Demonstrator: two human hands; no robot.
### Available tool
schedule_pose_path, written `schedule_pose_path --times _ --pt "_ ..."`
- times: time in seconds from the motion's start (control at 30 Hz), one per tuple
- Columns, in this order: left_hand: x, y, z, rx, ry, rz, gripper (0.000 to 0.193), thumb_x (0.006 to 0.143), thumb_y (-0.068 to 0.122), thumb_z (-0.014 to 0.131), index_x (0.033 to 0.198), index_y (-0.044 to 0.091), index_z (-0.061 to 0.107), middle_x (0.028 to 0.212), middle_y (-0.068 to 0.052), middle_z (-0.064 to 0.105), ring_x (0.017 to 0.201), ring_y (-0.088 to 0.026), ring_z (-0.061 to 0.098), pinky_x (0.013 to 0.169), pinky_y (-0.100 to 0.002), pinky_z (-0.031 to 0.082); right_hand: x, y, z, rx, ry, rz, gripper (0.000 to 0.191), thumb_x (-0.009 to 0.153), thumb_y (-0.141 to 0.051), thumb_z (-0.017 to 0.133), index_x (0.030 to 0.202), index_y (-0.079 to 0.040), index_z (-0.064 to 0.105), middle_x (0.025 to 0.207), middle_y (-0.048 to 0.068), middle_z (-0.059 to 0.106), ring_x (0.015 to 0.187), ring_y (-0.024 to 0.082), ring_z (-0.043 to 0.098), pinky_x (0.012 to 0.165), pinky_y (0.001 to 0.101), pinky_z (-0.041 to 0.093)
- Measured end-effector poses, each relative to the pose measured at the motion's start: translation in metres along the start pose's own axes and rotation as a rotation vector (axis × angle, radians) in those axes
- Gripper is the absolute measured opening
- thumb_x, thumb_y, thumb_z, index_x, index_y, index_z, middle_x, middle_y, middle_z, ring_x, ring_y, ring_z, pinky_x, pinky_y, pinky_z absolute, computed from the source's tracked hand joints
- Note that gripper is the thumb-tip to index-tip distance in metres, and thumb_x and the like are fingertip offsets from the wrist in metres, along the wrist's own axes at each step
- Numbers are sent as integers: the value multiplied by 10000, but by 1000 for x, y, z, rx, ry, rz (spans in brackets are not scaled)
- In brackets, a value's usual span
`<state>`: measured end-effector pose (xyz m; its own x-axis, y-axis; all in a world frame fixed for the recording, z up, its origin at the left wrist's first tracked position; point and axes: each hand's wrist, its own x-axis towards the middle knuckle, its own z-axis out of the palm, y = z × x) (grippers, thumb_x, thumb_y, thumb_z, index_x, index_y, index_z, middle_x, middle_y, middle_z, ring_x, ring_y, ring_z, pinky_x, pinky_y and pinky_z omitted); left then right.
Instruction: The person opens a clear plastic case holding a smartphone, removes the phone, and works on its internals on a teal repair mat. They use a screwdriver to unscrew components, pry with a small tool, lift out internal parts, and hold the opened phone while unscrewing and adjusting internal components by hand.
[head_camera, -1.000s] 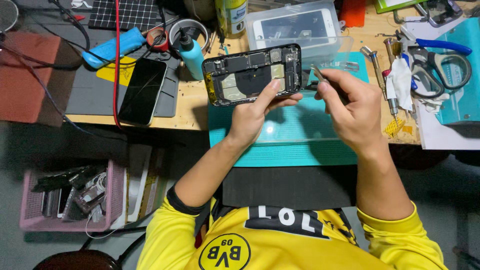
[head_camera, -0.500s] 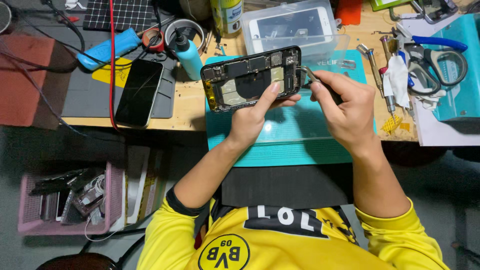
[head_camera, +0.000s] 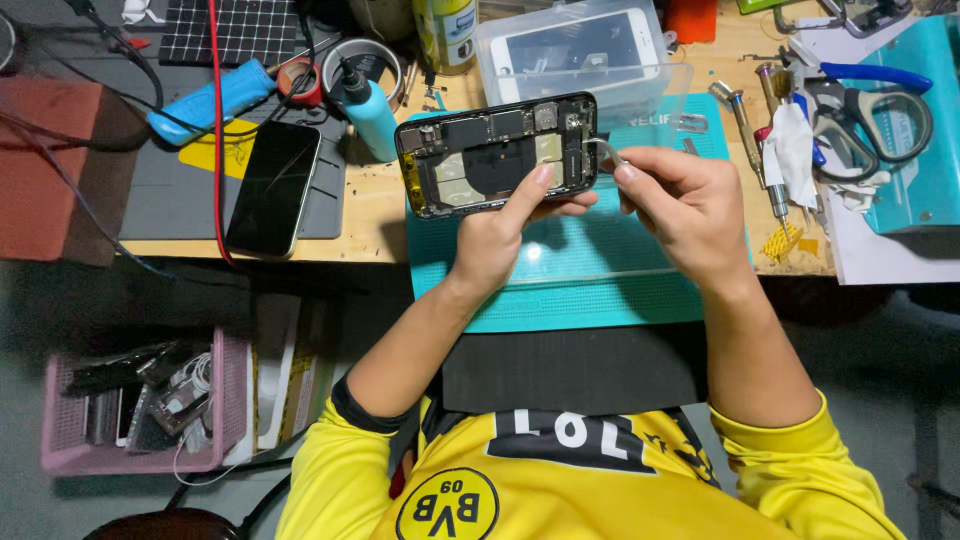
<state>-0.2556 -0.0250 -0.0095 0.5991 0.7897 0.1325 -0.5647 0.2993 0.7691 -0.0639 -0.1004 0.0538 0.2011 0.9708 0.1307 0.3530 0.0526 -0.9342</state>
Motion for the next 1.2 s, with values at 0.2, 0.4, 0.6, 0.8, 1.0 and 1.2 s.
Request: schedule_pose_path --times 0.2,0.4,0.6,0.8,1.0,1.2 --pt "1 -1 -1 -18 14 -11 359 1123 178 487 1261 -104 663 1095 -190 751 990 -248 750 928 -365 616 2 -2 -6 -59 -30 19 207 1035 -137 677 1150 17 754 761 -18 649 634 21 507 529 199 366" --pt "0 -1 -1 -29 27 -3 343 1112 170 505 1245 -104 663 1085 -182 745 966 -252 750 893 -367 621 0 -9 -11 -242 -52 -107 200 1039 -136 678 1129 25 755 732 -2 652 665 46 564 565 215 421" --pt "-1 -1 -1 -53 16 -10 336 1113 168 522 1240 -106 669 1088 -185 745 963 -267 751 879 -376 624 2 -6 -16 -168 -92 -5 199 1035 -143 685 1129 12 768 689 7 608 636 54 523 543 228 395" --pt "0 -2 -1 -61 24 -23 320 1099 162 538 1219 -103 670 1071 -183 745 946 -281 756 853 -389 626 1 -5 -20 -199 -102 -31 206 1029 -145 684 1141 10 761 720 -4 642 661 45 561 561 220 428" --pt "1 -4 -1 -50 48 -49 303 1088 151 551 1198 -102 677 1043 -181 748 914 -279 761 836 -385 629 1 -12 -28 -310 -124 -67 214 1032 -146 673 1150 11 758 687 -3 616 627 44 532 540 230 406" --pt "2 -2 -1 -47 48 -31 277 1083 132 557 1184 -95 679 1026 -175 748 891 -273 759 806 -380 630 -1 -9 -28 -266 -117 -63 205 1041 -145 675 1135 19 753 685 -16 575 632 39 489 538 237 380"
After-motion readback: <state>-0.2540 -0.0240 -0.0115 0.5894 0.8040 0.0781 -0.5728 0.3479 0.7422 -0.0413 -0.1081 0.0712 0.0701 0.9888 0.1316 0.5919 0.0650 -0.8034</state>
